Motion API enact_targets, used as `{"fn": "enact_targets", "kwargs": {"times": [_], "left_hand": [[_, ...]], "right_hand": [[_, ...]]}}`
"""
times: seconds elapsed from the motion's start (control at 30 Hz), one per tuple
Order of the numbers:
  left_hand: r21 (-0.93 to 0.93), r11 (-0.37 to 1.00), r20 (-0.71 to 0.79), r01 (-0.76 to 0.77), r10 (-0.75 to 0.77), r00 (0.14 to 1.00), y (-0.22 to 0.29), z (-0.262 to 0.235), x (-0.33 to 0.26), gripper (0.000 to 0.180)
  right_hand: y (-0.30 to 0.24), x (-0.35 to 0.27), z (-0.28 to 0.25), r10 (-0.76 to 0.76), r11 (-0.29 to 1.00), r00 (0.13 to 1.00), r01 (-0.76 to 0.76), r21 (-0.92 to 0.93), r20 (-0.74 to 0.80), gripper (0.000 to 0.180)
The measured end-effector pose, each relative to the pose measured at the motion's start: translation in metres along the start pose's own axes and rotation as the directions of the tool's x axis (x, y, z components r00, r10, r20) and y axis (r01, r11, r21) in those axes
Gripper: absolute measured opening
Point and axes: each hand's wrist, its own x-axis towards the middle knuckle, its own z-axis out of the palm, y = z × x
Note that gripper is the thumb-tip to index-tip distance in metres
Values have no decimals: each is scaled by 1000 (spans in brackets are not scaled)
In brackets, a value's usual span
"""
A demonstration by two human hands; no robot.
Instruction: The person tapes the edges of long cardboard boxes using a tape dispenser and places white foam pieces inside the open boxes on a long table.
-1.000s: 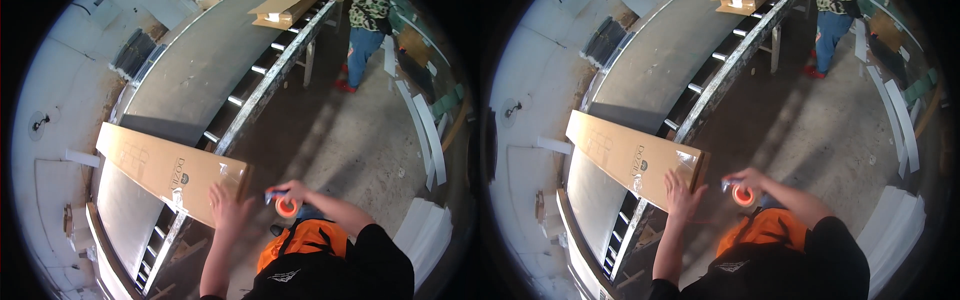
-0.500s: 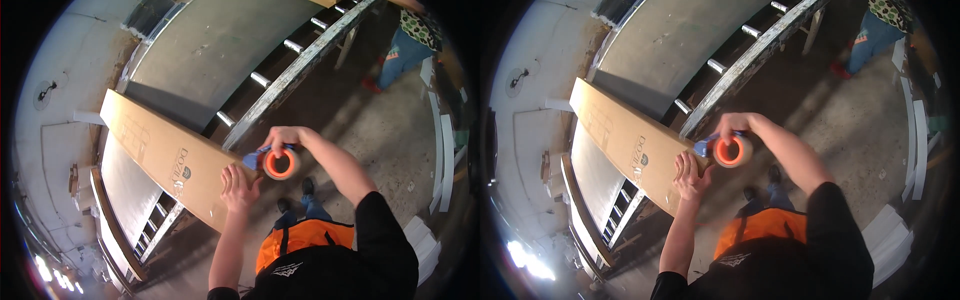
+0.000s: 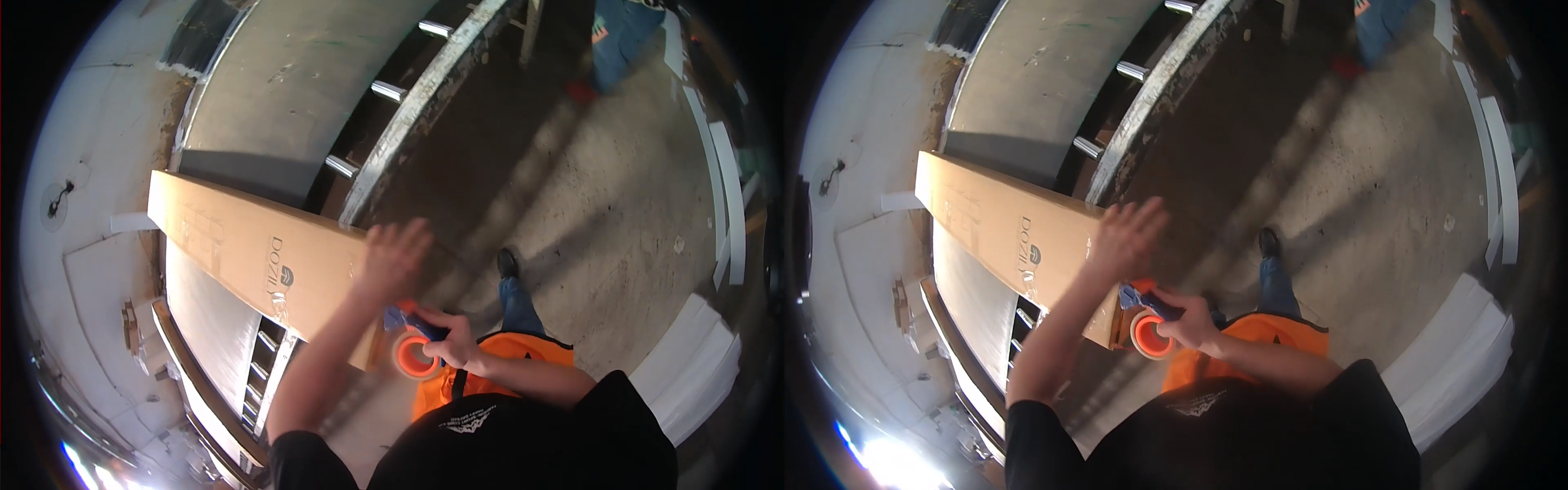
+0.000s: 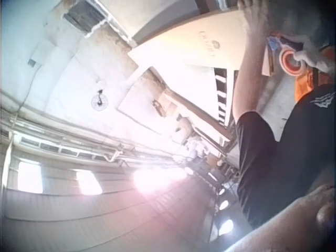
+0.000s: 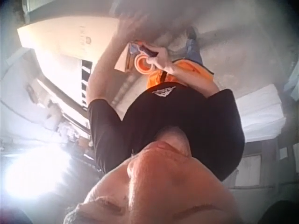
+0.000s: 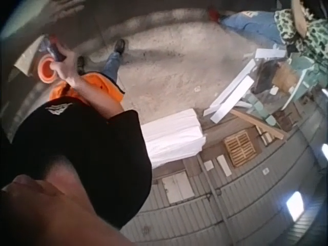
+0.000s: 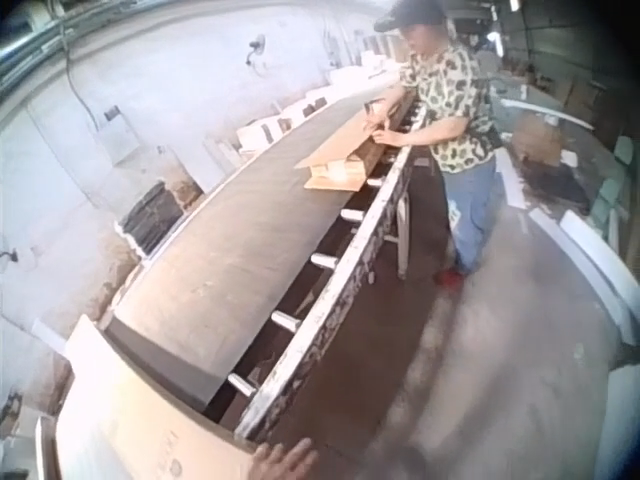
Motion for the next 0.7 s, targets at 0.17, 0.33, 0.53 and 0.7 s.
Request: {"fn": "enact_targets", "kwargs": {"times": [0.17,0.33,0.53,0.7], "left_hand": [[-405,910,40,93,-84,996,-28,28,-23,13],[-364,903,168,226,-175,970,-25,34,-10,26],[-274,922,206,272,-220,953,-26,32,-15,33],[-250,927,175,279,-240,955,-29,39,-27,33]], "right_hand": [[-1,-1,18,77,997,992,-77,9,-103,67],[54,-11,24,-128,991,972,117,-67,-198,69],[179,-104,130,-405,868,897,317,-382,-175,69],[197,-60,186,-462,772,822,190,-606,-332,56]]}}
